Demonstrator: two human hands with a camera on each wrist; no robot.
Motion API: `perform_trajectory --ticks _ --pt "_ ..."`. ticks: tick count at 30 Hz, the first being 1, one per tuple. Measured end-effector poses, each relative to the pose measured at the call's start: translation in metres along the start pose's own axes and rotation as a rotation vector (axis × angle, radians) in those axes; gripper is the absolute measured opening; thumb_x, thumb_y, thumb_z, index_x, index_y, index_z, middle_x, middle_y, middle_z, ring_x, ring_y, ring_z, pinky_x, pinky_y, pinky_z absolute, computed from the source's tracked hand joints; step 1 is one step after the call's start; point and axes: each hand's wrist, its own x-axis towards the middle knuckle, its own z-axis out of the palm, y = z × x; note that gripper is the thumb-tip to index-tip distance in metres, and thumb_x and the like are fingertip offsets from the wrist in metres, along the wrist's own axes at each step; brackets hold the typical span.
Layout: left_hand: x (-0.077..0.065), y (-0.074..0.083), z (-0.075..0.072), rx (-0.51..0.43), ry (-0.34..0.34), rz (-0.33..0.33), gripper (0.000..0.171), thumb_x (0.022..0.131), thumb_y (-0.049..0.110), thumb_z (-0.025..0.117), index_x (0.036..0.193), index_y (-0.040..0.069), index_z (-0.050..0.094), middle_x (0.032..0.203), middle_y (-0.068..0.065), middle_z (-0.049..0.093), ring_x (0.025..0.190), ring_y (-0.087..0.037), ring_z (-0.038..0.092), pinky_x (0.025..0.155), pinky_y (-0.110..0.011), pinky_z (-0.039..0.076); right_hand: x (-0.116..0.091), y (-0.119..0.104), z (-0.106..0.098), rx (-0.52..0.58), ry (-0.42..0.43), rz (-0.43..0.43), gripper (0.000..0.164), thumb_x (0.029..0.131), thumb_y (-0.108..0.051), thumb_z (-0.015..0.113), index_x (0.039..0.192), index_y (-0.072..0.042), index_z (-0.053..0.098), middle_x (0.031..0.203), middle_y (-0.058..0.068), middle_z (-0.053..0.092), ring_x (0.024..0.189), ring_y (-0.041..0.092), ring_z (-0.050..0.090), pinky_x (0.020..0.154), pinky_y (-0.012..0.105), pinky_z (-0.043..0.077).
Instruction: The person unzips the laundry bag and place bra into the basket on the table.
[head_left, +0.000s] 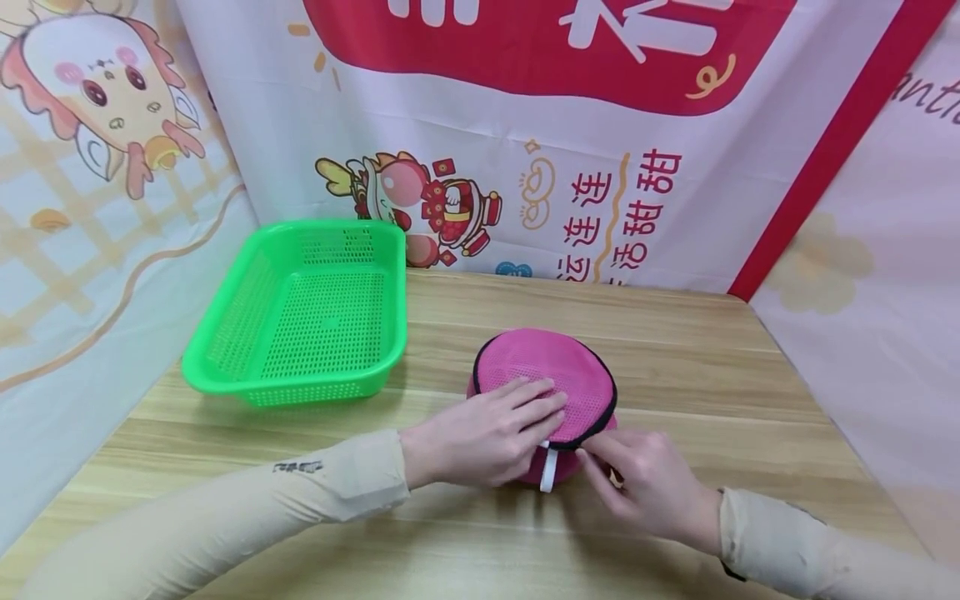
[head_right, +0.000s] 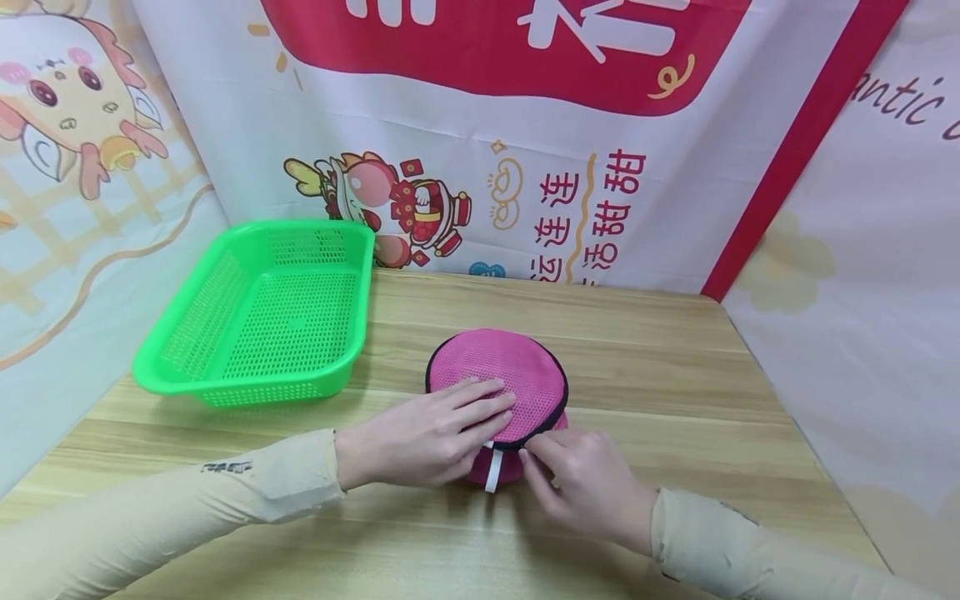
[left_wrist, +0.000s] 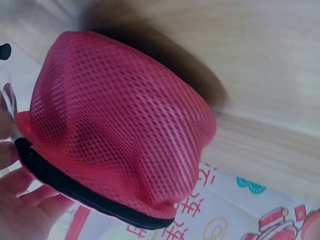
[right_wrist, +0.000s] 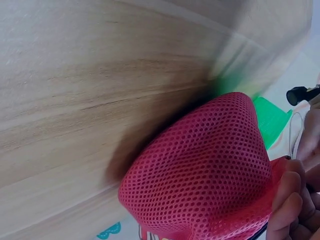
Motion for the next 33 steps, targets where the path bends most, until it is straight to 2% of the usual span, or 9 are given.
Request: perform_trajectory --ticks 3,5,10,14,21,25,33 --pt "0.003 0.002 0.001 -0.106 0.041 -0.016 0.047 0.098 0.032 0.05 0.128 -0.001 0.062 0.136 -0.019 0.054 0.129 -0.034 0.047 0.113 -0.041 0.028 0.002 -0.003 0.001 0.005 -0.004 -0.009 0.024 0.099 -0.02 0.05 0.084 -0.012 0.066 0.07 -0.012 0.055 0.056 0.0 0.048 0.047 0.015 0.042" --pt "0.005 0.004 0.002 -0.122 0.061 -0.017 0.047 0.099 0.034 0.051 0.126 -0.001 0.064 0.135 -0.019 0.055 0.129 -0.034 0.048 0.113 -0.04 0.028 0.003 -0.005 0.002 0.003 -0.007 -0.011 0.024 0.099 -0.02 0.05 0.084 -0.012 0.066 0.07 -0.011 0.057 0.057 0.001 0.05 0.048 0.017 0.044" --pt "0.007 0.007 0.001 -0.035 0.071 0.001 0.043 0.097 0.03 0.058 0.125 -0.002 0.065 0.132 -0.019 0.057 0.126 -0.032 0.051 0.111 -0.04 0.033 0.008 -0.01 0.004 0.024 -0.042 0.02 0.023 0.099 -0.02 0.051 0.08 -0.016 0.064 0.069 -0.013 0.054 0.056 0.0 0.047 0.048 0.016 0.041" --pt "0.005 0.007 0.001 0.021 0.054 0.006 0.043 0.094 0.027 0.064 0.126 -0.002 0.064 0.132 -0.019 0.058 0.125 -0.032 0.052 0.109 -0.041 0.036 0.011 -0.012 0.004 0.037 -0.08 0.062 0.022 0.098 -0.02 0.052 0.077 -0.018 0.06 0.064 -0.015 0.048 0.054 -0.001 0.041 0.048 0.013 0.037" --pt "0.003 0.008 -0.003 0.111 -0.017 0.027 0.038 0.098 0.023 0.058 0.128 0.0 0.064 0.137 -0.018 0.055 0.126 -0.031 0.051 0.106 -0.041 0.04 0.015 -0.013 0.005 0.024 -0.114 0.087 0.027 0.09 -0.015 0.053 0.066 -0.022 0.045 0.058 -0.017 0.035 0.051 -0.002 0.033 0.045 0.01 0.027" --pt "0.003 0.008 -0.005 0.154 -0.045 0.038 0.036 0.099 0.019 0.056 0.129 0.002 0.064 0.138 -0.018 0.054 0.127 -0.03 0.051 0.105 -0.042 0.04 0.016 -0.013 0.004 0.012 -0.132 0.091 0.028 0.09 -0.015 0.052 0.065 -0.022 0.042 0.058 -0.017 0.033 0.05 -0.002 0.032 0.044 0.011 0.026" --pt "0.003 0.007 -0.006 0.141 -0.052 0.036 0.035 0.099 0.019 0.057 0.13 0.002 0.063 0.138 -0.017 0.054 0.127 -0.03 0.051 0.104 -0.041 0.041 0.016 -0.012 0.004 0.013 -0.141 0.09 0.027 0.09 -0.015 0.052 0.066 -0.022 0.044 0.059 -0.017 0.034 0.05 -0.002 0.032 0.043 0.011 0.026"
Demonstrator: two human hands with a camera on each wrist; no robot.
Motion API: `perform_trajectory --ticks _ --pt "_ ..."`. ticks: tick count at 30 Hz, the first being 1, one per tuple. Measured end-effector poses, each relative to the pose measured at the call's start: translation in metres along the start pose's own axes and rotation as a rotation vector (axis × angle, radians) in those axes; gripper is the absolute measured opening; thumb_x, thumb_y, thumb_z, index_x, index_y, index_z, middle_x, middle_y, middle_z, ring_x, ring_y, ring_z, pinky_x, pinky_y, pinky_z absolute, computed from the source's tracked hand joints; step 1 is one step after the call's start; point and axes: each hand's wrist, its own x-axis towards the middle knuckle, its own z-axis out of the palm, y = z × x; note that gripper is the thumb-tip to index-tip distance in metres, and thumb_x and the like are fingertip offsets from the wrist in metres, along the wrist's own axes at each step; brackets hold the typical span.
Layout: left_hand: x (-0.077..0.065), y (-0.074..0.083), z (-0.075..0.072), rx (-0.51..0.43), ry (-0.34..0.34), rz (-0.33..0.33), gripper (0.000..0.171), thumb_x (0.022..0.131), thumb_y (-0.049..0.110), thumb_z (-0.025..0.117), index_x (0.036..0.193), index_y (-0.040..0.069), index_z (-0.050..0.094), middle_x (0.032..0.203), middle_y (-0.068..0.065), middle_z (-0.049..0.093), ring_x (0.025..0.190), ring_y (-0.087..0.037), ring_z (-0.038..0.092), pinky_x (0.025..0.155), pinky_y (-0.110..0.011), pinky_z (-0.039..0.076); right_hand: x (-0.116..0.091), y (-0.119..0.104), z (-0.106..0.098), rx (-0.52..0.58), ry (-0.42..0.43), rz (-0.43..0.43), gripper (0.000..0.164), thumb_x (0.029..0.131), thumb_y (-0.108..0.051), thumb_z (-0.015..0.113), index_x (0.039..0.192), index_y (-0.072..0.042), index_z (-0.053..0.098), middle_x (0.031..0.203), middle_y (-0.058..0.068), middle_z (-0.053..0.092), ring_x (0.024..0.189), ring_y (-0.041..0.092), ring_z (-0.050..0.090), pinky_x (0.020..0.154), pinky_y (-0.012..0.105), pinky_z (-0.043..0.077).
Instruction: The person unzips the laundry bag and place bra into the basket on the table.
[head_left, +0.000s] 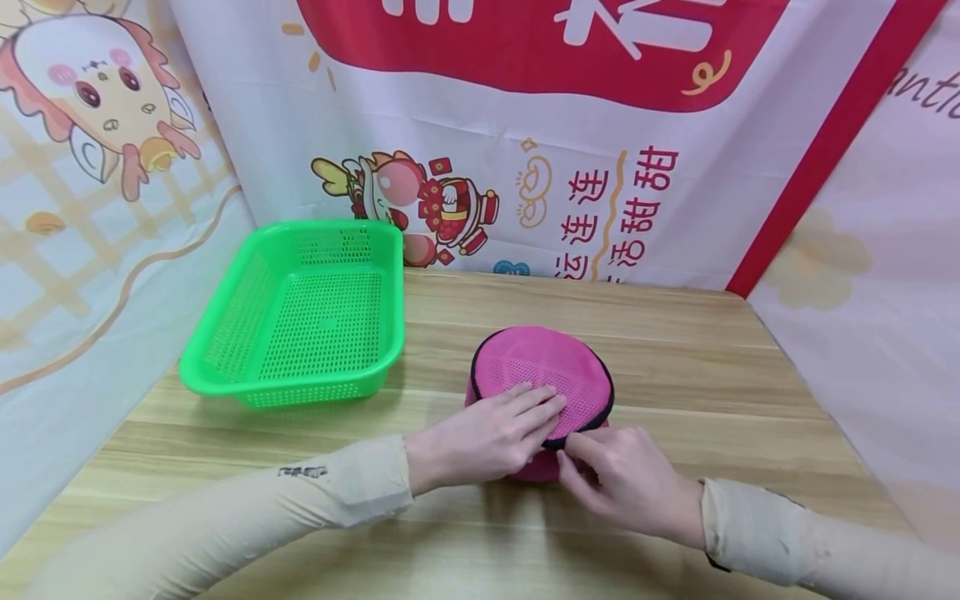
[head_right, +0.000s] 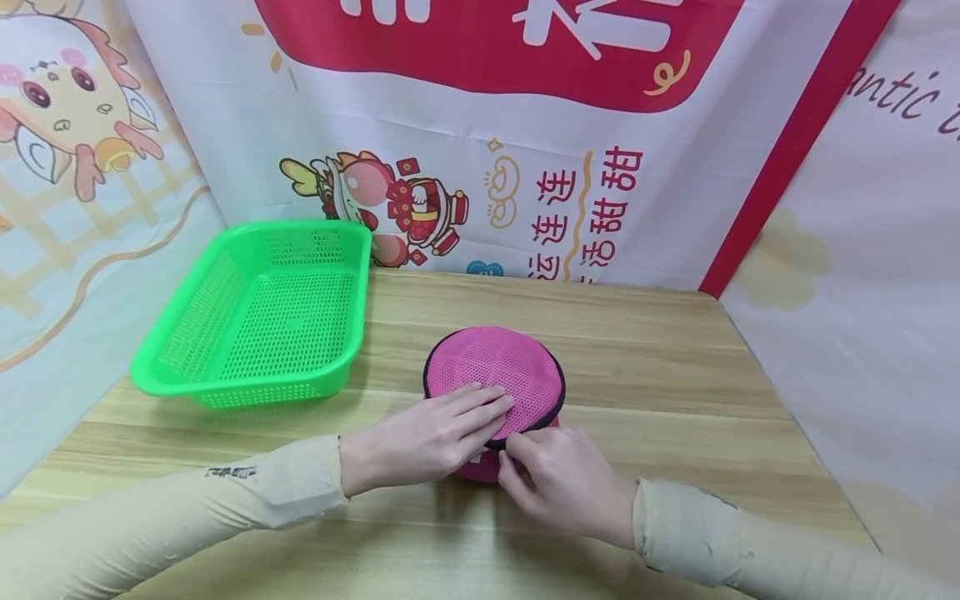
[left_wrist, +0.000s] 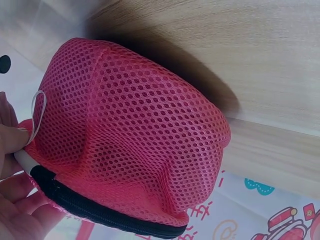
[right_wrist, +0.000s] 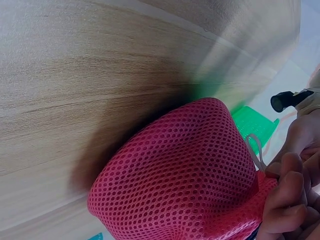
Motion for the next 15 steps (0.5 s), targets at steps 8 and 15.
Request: perform_trajectory --ticks 8,15 --pt "0.0001 -0.0007 0.0008 0.016 -0.013 0.005 0.037 0.099 0.02 0.058 0.131 0.002 0.063 0.138 -0.018 0.054 0.127 -0.03 0.051 0.105 -0.042 0.04 0.0001 0.001 0.0 -0.005 0.01 -0.011 0.027 0.091 -0.016 0.052 0.066 -0.022 0.044 0.059 -0.017 0.034 0.05 -0.003 0.033 0.043 0.011 0.026" --pt "-0.0013 -0.0011 0.0022 0.012 -0.018 0.01 0.037 0.1 0.02 0.057 0.131 0.002 0.062 0.139 -0.018 0.053 0.127 -0.03 0.051 0.105 -0.042 0.04 -0.0003 0.0017 0.0003 -0.01 0.003 -0.01 0.028 0.092 -0.017 0.051 0.066 -0.023 0.045 0.059 -0.017 0.034 0.05 -0.004 0.032 0.043 0.011 0.025"
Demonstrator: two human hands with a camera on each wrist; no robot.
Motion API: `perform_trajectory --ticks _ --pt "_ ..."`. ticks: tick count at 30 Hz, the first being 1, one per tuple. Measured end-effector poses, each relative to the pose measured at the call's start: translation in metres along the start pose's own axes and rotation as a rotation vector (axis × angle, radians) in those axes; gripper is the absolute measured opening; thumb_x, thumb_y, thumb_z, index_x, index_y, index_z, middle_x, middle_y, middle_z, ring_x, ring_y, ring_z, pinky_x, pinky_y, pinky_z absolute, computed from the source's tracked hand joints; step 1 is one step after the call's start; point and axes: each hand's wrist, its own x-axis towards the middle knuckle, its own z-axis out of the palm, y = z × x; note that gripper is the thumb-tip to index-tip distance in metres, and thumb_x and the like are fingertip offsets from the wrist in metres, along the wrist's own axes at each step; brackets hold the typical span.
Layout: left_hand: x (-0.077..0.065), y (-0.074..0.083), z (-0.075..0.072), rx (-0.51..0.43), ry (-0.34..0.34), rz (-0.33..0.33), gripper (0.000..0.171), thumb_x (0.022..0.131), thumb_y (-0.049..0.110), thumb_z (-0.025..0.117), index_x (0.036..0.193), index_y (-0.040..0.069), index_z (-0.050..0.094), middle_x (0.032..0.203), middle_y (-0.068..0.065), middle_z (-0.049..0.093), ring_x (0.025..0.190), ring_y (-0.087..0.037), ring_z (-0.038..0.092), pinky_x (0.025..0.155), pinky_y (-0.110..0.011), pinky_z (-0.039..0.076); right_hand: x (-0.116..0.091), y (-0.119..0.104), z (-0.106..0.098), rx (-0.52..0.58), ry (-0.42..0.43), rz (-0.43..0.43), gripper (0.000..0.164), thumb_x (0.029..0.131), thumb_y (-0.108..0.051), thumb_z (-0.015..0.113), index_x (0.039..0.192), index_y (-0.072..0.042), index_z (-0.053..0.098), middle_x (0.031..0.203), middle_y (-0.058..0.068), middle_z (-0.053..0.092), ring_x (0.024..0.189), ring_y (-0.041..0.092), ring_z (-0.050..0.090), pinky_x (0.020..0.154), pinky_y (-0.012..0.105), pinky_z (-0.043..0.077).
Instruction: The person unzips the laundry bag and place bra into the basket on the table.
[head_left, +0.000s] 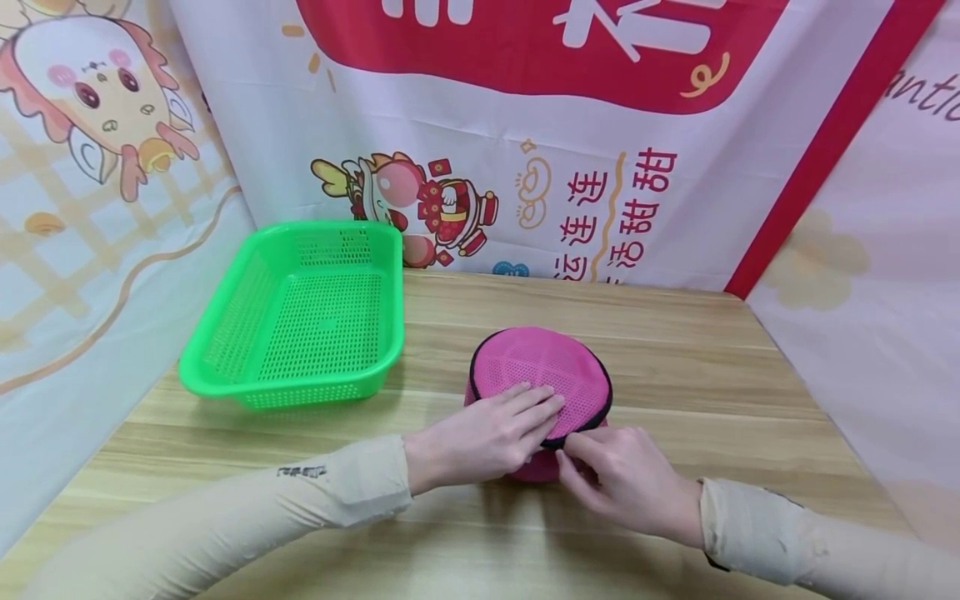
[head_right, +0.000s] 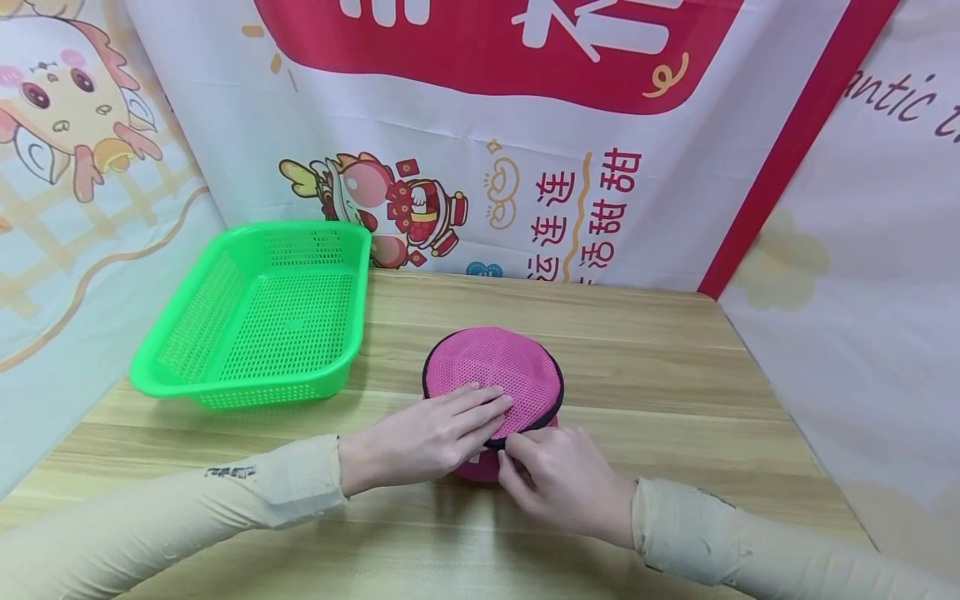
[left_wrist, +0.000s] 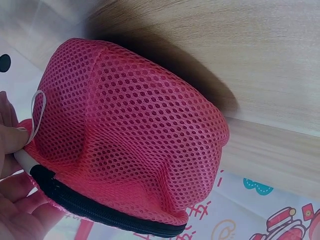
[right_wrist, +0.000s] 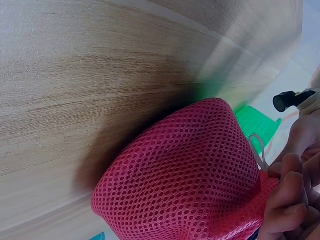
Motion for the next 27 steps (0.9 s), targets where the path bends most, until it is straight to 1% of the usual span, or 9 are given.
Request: perform_trajectory --ticks 10,13,17,21,23,27 --pt "0.0002 0.0006 0.0001 -0.034 0.031 -0.01 0.036 0.099 0.019 0.058 0.129 0.001 0.064 0.137 -0.018 0.055 0.127 -0.031 0.051 0.104 -0.041 0.041 -0.0026 0.0026 0.0002 0.019 -0.009 0.002 0.028 0.092 -0.016 0.053 0.066 -0.023 0.045 0.059 -0.017 0.034 0.05 -0.004 0.032 0.044 0.01 0.026" --pt "-0.0007 0.0004 -0.0001 -0.04 0.035 -0.013 0.037 0.099 0.021 0.058 0.129 0.001 0.064 0.137 -0.018 0.055 0.127 -0.031 0.051 0.104 -0.042 0.041 -0.0032 0.0035 0.0004 0.024 0.002 -0.006 0.028 0.092 -0.016 0.053 0.067 -0.023 0.045 0.06 -0.017 0.034 0.051 -0.004 0.032 0.044 0.01 0.025" --pt "-0.0022 0.0005 -0.0009 -0.023 0.028 -0.008 0.039 0.099 0.024 0.059 0.13 0.002 0.063 0.138 -0.019 0.054 0.127 -0.032 0.051 0.104 -0.043 0.041 -0.0043 0.0051 0.0005 0.031 0.028 -0.016 0.026 0.092 -0.015 0.053 0.068 -0.022 0.046 0.06 -0.017 0.035 0.051 -0.005 0.033 0.044 0.009 0.026" --pt "-0.002 0.0014 -0.0021 -0.01 0.023 -0.012 0.039 0.099 0.025 0.059 0.13 0.002 0.063 0.138 -0.018 0.054 0.127 -0.031 0.051 0.104 -0.043 0.041 -0.0063 0.006 0.0011 0.027 0.051 -0.002 0.025 0.091 -0.015 0.053 0.068 -0.022 0.047 0.059 -0.017 0.035 0.051 -0.004 0.033 0.045 0.01 0.026" --pt "-0.0002 0.0026 -0.0016 -0.021 0.035 -0.023 0.039 0.099 0.026 0.058 0.129 0.002 0.064 0.137 -0.018 0.055 0.126 -0.031 0.052 0.105 -0.042 0.04 -0.0074 0.0054 0.0016 0.024 0.055 0.015 0.024 0.09 -0.015 0.054 0.069 -0.022 0.047 0.059 -0.017 0.036 0.051 -0.004 0.033 0.045 0.01 0.026" --pt "0.0054 0.0059 -0.0001 -0.048 0.093 -0.055 0.036 0.098 0.023 0.059 0.127 0.002 0.065 0.132 -0.017 0.059 0.123 -0.029 0.054 0.105 -0.04 0.04 -0.0089 0.0028 0.0032 0.017 0.048 0.052 0.023 0.09 -0.015 0.054 0.069 -0.022 0.048 0.057 -0.016 0.038 0.051 -0.003 0.033 0.045 0.011 0.027"
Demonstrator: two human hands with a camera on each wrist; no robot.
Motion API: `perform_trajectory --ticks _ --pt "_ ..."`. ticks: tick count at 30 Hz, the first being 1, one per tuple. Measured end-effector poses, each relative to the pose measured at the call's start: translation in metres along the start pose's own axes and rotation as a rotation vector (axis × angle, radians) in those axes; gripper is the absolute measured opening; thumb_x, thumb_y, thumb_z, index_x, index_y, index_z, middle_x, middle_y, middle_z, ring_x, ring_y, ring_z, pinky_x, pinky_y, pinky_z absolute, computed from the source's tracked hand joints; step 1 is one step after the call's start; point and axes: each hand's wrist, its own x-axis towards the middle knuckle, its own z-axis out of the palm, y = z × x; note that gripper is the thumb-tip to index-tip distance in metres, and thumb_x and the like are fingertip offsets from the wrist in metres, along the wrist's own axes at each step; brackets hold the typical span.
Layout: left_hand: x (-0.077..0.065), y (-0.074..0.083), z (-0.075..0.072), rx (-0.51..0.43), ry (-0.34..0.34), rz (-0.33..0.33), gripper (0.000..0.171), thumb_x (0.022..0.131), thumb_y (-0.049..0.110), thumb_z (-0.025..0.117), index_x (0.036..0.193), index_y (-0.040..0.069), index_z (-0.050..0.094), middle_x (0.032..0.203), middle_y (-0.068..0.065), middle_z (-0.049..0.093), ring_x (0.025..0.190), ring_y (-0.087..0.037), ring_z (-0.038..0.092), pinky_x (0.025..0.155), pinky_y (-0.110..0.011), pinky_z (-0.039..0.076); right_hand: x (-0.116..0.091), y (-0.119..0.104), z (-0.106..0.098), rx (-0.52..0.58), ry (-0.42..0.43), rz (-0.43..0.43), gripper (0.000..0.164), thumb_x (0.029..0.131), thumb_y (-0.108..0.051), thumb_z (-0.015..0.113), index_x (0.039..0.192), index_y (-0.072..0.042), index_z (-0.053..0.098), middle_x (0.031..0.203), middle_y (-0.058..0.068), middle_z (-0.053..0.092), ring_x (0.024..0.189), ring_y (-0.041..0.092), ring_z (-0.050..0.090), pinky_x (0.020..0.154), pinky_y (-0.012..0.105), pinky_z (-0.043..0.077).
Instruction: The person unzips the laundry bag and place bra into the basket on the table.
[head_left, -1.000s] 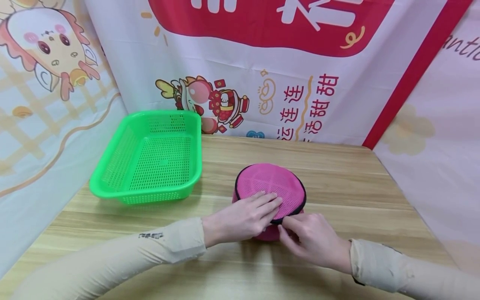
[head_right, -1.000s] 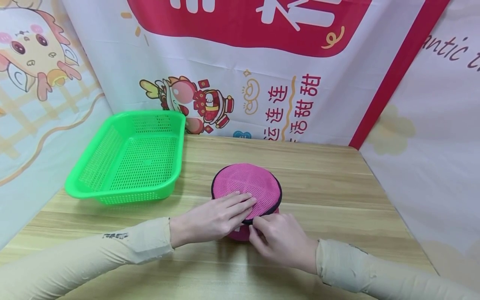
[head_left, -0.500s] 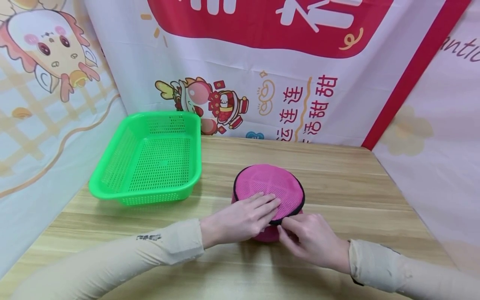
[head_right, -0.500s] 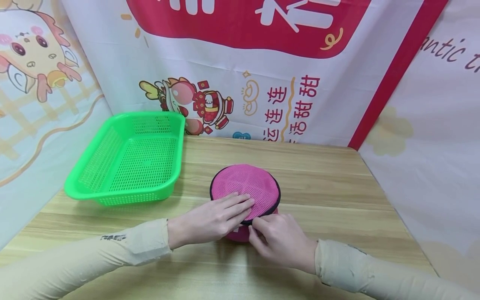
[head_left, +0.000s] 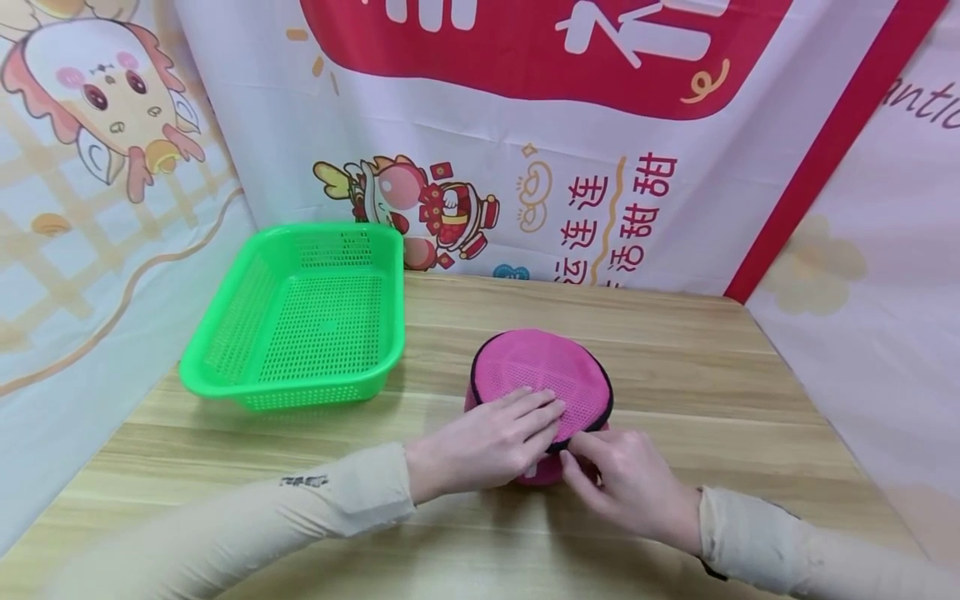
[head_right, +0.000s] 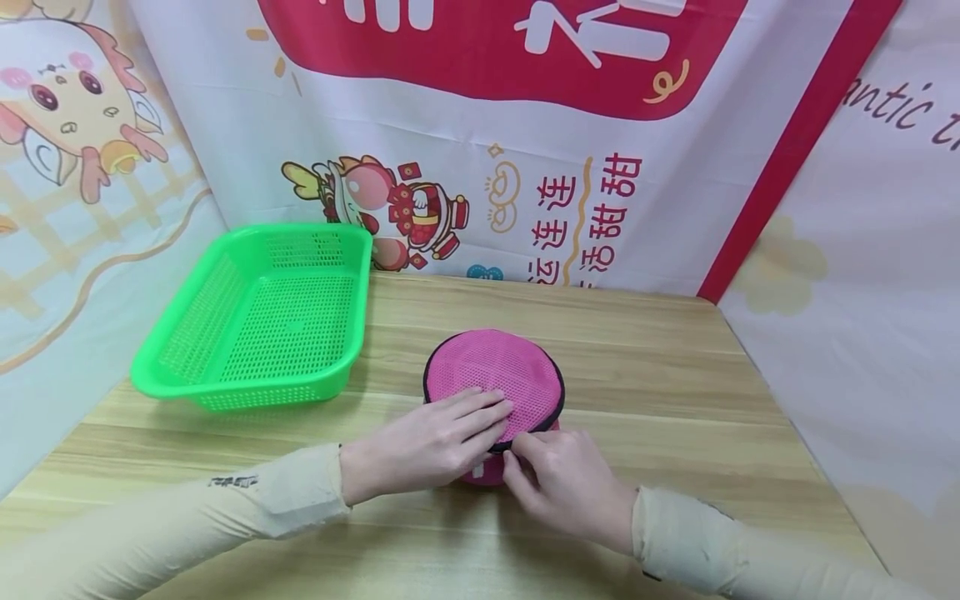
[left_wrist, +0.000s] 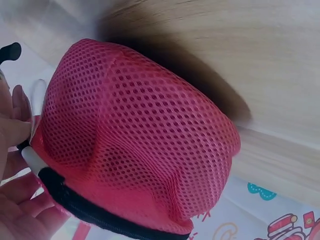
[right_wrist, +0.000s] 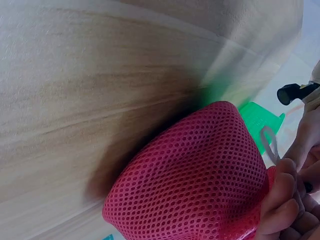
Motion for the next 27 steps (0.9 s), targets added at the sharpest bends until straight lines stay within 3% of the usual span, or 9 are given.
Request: perform_trajectory --ticks 6,11,16,21,27 --pt "0.006 0.007 0.001 -0.001 0.033 -0.038 0.031 0.097 0.015 0.06 0.125 0.002 0.066 0.128 -0.014 0.062 0.121 -0.027 0.056 0.104 -0.038 0.042 0.001 -0.005 0.004 0.0 -0.007 0.001 0.021 0.093 -0.016 0.052 0.072 -0.02 0.049 0.058 -0.015 0.039 0.051 -0.002 0.035 0.045 0.012 0.03" --pt "0.007 0.01 -0.001 0.006 0.033 -0.072 0.03 0.096 0.016 0.063 0.122 0.002 0.069 0.127 -0.013 0.063 0.12 -0.026 0.057 0.104 -0.037 0.042 0.005 -0.009 0.006 -0.026 0.012 0.002 0.018 0.084 -0.01 0.058 0.072 -0.02 0.048 0.059 -0.017 0.036 0.051 -0.003 0.032 0.043 0.012 0.028" --pt "0.005 0.011 -0.003 -0.038 0.051 -0.122 0.028 0.093 0.015 0.067 0.119 0.003 0.071 0.124 -0.012 0.065 0.117 -0.025 0.059 0.103 -0.036 0.043 0.01 -0.016 0.004 -0.067 -0.018 0.066 0.021 0.081 -0.011 0.062 0.071 -0.022 0.048 0.06 -0.019 0.033 0.051 -0.003 0.032 0.042 0.013 0.027" --pt "0.001 0.011 -0.008 -0.074 0.027 -0.16 0.029 0.091 0.016 0.072 0.119 0.006 0.072 0.123 -0.01 0.066 0.115 -0.024 0.06 0.1 -0.034 0.045 0.013 -0.023 0.004 -0.089 -0.035 0.116 0.022 0.081 -0.011 0.063 0.07 -0.022 0.049 0.06 -0.018 0.035 0.05 -0.002 0.033 0.041 0.014 0.028" --pt "-0.004 0.011 -0.011 -0.051 0.04 -0.163 0.025 0.091 0.011 0.071 0.115 0.007 0.074 0.119 -0.009 0.068 0.113 -0.023 0.061 0.1 -0.032 0.045 0.017 -0.031 0.007 -0.108 -0.023 0.159 0.023 0.081 -0.011 0.065 0.068 -0.022 0.049 0.058 -0.016 0.037 0.05 -0.002 0.034 0.041 0.013 0.028"
